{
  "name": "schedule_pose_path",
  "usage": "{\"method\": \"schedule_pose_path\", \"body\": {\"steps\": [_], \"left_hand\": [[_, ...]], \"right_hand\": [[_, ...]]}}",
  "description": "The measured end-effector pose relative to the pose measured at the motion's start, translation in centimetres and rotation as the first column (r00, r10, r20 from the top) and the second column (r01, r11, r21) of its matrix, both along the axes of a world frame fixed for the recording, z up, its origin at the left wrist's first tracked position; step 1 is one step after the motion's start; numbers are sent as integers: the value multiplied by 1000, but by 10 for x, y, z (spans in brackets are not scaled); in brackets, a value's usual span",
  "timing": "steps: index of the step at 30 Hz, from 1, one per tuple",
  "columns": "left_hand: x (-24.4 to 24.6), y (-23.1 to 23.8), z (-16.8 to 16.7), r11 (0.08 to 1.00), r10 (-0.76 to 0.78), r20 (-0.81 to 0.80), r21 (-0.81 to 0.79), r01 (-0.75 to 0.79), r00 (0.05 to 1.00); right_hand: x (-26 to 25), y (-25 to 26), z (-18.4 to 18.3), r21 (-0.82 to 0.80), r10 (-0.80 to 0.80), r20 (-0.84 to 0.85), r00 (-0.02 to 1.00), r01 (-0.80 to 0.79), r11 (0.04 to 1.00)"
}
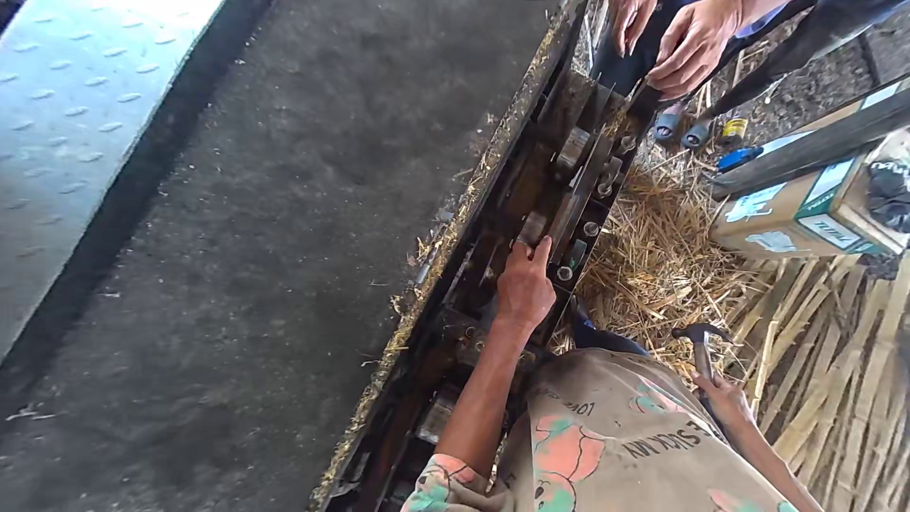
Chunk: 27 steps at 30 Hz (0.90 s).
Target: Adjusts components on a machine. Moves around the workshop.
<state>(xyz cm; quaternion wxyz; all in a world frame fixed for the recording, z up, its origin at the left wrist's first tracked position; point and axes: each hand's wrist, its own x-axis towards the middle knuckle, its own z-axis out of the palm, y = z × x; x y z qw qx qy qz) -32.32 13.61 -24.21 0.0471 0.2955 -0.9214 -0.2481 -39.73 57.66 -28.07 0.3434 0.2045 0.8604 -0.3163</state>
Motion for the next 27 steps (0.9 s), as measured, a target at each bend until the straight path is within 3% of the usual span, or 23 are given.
{"method": "schedule_pose_path", "body": {"steps": [10, 16, 20, 24, 27], "left_hand": [[7, -7, 11, 898, 41, 169, 426, -111, 985], [13, -11, 17, 852, 80, 84, 511, -112, 993], [14, -10, -3, 824, 137, -18, 558, -103, 990], [9, -25, -6, 824, 45, -19, 566, -27, 999], [3, -32, 0, 877, 0, 24, 480, -11, 1000]], "right_hand": [[7, -7, 0, 4, 19, -1, 1000, -19, 1000], [6, -15, 3, 7, 66, -8, 998, -66, 998], [4, -16, -2, -63, 42, -42, 998, -44, 997], [-4, -32, 7, -187, -9, -9, 1000, 7, 982], [-8, -44, 17, -249, -25, -20, 999, 19, 968]]}}
